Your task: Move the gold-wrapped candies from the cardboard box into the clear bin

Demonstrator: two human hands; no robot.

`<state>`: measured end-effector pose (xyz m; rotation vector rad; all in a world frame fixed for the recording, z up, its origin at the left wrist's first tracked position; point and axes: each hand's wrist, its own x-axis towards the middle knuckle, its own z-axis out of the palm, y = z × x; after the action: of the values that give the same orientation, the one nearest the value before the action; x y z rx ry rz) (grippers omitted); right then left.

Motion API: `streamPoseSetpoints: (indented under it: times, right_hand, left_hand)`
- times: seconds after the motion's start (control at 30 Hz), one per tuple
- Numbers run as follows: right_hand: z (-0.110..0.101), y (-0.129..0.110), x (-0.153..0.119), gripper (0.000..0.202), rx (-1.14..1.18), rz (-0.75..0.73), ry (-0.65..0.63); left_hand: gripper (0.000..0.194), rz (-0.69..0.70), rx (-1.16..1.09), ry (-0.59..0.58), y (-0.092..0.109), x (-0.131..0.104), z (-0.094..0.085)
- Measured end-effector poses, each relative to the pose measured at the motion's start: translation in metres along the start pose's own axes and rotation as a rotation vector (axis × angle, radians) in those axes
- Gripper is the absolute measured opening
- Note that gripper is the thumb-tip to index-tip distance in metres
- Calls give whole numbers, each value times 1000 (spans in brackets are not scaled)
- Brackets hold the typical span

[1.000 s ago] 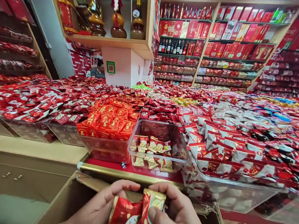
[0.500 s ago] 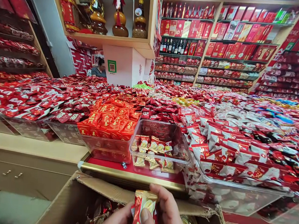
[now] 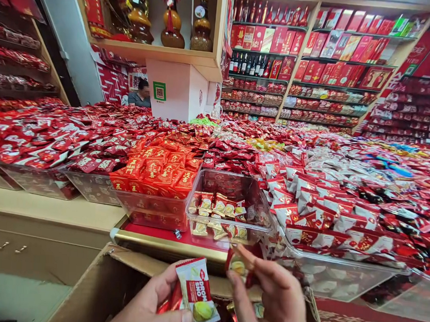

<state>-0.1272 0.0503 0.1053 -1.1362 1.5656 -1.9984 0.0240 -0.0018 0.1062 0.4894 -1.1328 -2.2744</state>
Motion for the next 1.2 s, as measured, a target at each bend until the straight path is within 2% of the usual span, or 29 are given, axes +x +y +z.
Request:
streamPoseSetpoints:
  times: [0.1, 0.17, 0.3, 0.37, 0.47, 0.53, 0.77, 0.83, 0.9, 1.03, 1.13, 1.2]
  right_hand:
    - [1, 4, 1, 24, -186, -220, -242]
    - [2, 4, 1, 22, -226, -281, -374]
    - [7, 6, -3, 23, -151, -278, -448]
    - [12, 7, -5, 27, -95, -160, -422]
    - [19, 5, -6, 38, 119, 182, -355]
    - [21, 1, -4, 36, 259, 351, -345]
    - [11, -1, 2, 26, 282, 530, -343]
    - [7, -5, 5, 24, 226, 487, -370]
    - [3, -15, 16, 23, 96, 346, -355]
    - [3, -47, 70, 25, -188, 10, -265]
    - [18, -58, 124, 39, -287, -27, -432]
    - [36, -52, 154, 47, -472, -73, -554]
  left_hand:
    - [55, 16, -68, -92, -2, 0, -3]
    - [56, 37, -66, -111, -3, 1, -7]
    - [52, 2, -72, -170, -3, 1, -17]
    - [50, -45, -108, -204, -3, 1, -20]
    - [51, -74, -146, -204, 0, 1, -18]
    - [50, -68, -170, -170, 4, 2, -14]
    - [38, -48, -141, 57, 21, -1, -12]
    - [38, -9, -88, 101, 25, -1, -16]
    - [38, 41, -32, 155, 30, 1, -19]
    - [35, 95, -9, 248, 38, 4, -25]
    - [35, 92, -38, 274, 40, 5, -27]
    - [34, 76, -58, 286, 40, 4, -27]
